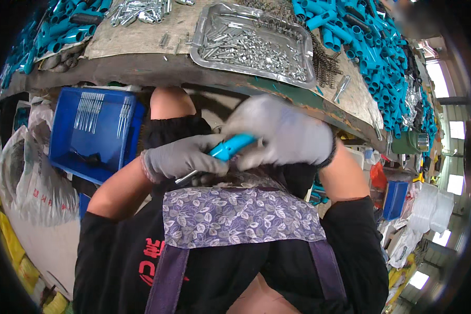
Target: The person assembles metal and plastic hardware components by hand, combining teal plastic parts, metal springs, metal screws, and black plastic connectors, using a metal rod tool to aid in the assembly.
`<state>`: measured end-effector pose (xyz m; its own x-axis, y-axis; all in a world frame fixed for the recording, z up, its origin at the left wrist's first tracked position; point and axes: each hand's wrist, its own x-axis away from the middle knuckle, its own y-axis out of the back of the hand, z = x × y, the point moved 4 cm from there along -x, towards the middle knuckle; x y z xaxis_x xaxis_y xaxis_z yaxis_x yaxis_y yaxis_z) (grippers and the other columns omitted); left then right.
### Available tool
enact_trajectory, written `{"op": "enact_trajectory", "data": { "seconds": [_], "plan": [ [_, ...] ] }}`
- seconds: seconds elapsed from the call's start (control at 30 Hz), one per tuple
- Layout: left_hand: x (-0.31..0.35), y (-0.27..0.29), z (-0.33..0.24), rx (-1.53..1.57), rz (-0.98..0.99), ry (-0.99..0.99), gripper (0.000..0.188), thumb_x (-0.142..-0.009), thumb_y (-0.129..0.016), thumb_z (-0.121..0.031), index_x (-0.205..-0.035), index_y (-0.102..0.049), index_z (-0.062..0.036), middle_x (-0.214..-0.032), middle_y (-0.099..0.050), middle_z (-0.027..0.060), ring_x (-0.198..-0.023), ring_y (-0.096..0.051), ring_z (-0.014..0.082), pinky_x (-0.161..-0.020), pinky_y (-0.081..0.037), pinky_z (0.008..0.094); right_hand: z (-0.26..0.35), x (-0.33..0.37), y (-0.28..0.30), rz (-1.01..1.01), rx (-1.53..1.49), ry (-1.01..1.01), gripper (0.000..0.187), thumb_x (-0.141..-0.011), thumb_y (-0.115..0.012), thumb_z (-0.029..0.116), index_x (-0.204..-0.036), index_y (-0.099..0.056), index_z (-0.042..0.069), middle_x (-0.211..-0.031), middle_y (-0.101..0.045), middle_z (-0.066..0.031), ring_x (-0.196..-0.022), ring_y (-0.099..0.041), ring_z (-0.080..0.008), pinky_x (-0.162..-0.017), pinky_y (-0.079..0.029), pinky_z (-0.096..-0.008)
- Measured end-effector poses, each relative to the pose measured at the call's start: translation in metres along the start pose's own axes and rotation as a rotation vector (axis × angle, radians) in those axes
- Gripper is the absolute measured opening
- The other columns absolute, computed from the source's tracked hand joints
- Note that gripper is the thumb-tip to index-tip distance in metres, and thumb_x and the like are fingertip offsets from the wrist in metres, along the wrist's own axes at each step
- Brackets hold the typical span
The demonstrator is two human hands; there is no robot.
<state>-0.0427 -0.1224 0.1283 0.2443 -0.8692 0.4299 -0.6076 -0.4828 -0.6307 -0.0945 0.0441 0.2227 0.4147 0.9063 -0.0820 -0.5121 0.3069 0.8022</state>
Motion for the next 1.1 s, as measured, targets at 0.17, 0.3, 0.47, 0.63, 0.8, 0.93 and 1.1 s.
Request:
{"op": "enact_trajectory", "data": {
  "seconds": [0.17, 0.3, 0.47, 0.63, 0.8, 0.93, 1.1],
  "plan": [
    [0.015, 0.009, -0.015, -0.324, -0.336, -0.362, 0.061, -0.103, -0.040, -0.057, -0.135, -0.050, -0.0068, -0.086, -0.059, 0.0043, -0.068, -0.057, 0.0111, -0.059, -0.047, 0.0240, -0.069, 0.004, 0.077, -0.437, 0.383, -0.394, 0.029, -0.088, -0.071, 0.026, -0.109, -0.071, 0.007, -0.105, -0.069, -0.0165, -0.104, -0.065, -0.0347, -0.092, -0.051, -0.0425],
    [0.018, 0.000, -0.031, 0.295, -0.207, -0.446, 0.056, -0.104, -0.042, -0.051, -0.136, -0.051, -0.0057, -0.094, -0.061, 0.0052, -0.075, -0.060, 0.0135, -0.062, -0.051, 0.0258, -0.103, -0.021, 0.057, -0.325, 0.270, -0.434, 0.024, -0.087, -0.070, 0.023, -0.104, -0.071, 0.006, -0.100, -0.070, -0.0161, -0.099, -0.066, -0.0339, -0.088, -0.051, -0.0420],
    [0.013, 0.002, -0.048, 0.459, -0.265, -0.519, 0.046, -0.106, -0.043, -0.041, -0.130, -0.053, -0.0032, -0.096, -0.062, 0.0069, -0.076, -0.061, 0.0148, -0.060, -0.051, 0.0265, -0.100, -0.011, 0.055, -0.387, 0.194, -0.430, 0.022, -0.088, -0.069, 0.022, -0.100, -0.070, 0.004, -0.096, -0.070, -0.0166, -0.094, -0.067, -0.0339, -0.084, -0.051, -0.0406],
    [0.004, 0.007, -0.046, 0.432, -0.267, -0.515, 0.041, -0.106, -0.042, -0.036, -0.125, -0.054, -0.0025, -0.096, -0.062, 0.0073, -0.076, -0.062, 0.0154, -0.060, -0.051, 0.0271, -0.088, 0.024, 0.074, -0.487, 0.059, -0.602, 0.022, -0.087, -0.069, 0.020, -0.100, -0.070, 0.003, -0.090, -0.072, -0.0141, -0.087, -0.070, -0.0276, -0.081, -0.052, -0.0360],
    [-0.004, 0.005, -0.039, 0.458, -0.291, -0.441, 0.039, -0.106, -0.044, -0.037, -0.125, -0.054, -0.0043, -0.097, -0.062, 0.0073, -0.077, -0.062, 0.0148, -0.061, -0.052, 0.0277, -0.088, 0.032, 0.068, -0.385, -0.056, -0.734, 0.020, -0.088, -0.069, 0.018, -0.100, -0.070, 0.001, -0.088, -0.071, -0.0061, -0.085, -0.065, -0.0117, -0.080, -0.050, -0.0282],
    [-0.008, 0.003, -0.046, 0.423, -0.244, -0.505, 0.040, -0.106, -0.043, -0.038, -0.126, -0.053, -0.0055, -0.099, -0.062, 0.0068, -0.077, -0.062, 0.0138, -0.062, -0.054, 0.0280, -0.086, 0.031, 0.065, -0.656, -0.538, -0.559, 0.019, -0.088, -0.069, 0.015, -0.100, -0.070, 0.001, -0.089, -0.070, -0.0019, -0.086, -0.063, -0.0086, -0.080, -0.049, -0.0246],
    [-0.006, -0.008, -0.072, 0.089, -0.481, -0.676, 0.050, -0.105, -0.041, -0.045, -0.133, -0.051, -0.0047, -0.091, -0.064, 0.0066, -0.068, -0.060, 0.0110, -0.060, -0.049, 0.0237, -0.055, 0.021, 0.034, -0.711, -0.796, -0.419, 0.018, -0.088, -0.069, 0.010, -0.103, -0.071, 0.001, -0.088, -0.069, -0.0020, -0.082, -0.064, -0.0087, -0.076, -0.051, -0.0236]
  ]
}}
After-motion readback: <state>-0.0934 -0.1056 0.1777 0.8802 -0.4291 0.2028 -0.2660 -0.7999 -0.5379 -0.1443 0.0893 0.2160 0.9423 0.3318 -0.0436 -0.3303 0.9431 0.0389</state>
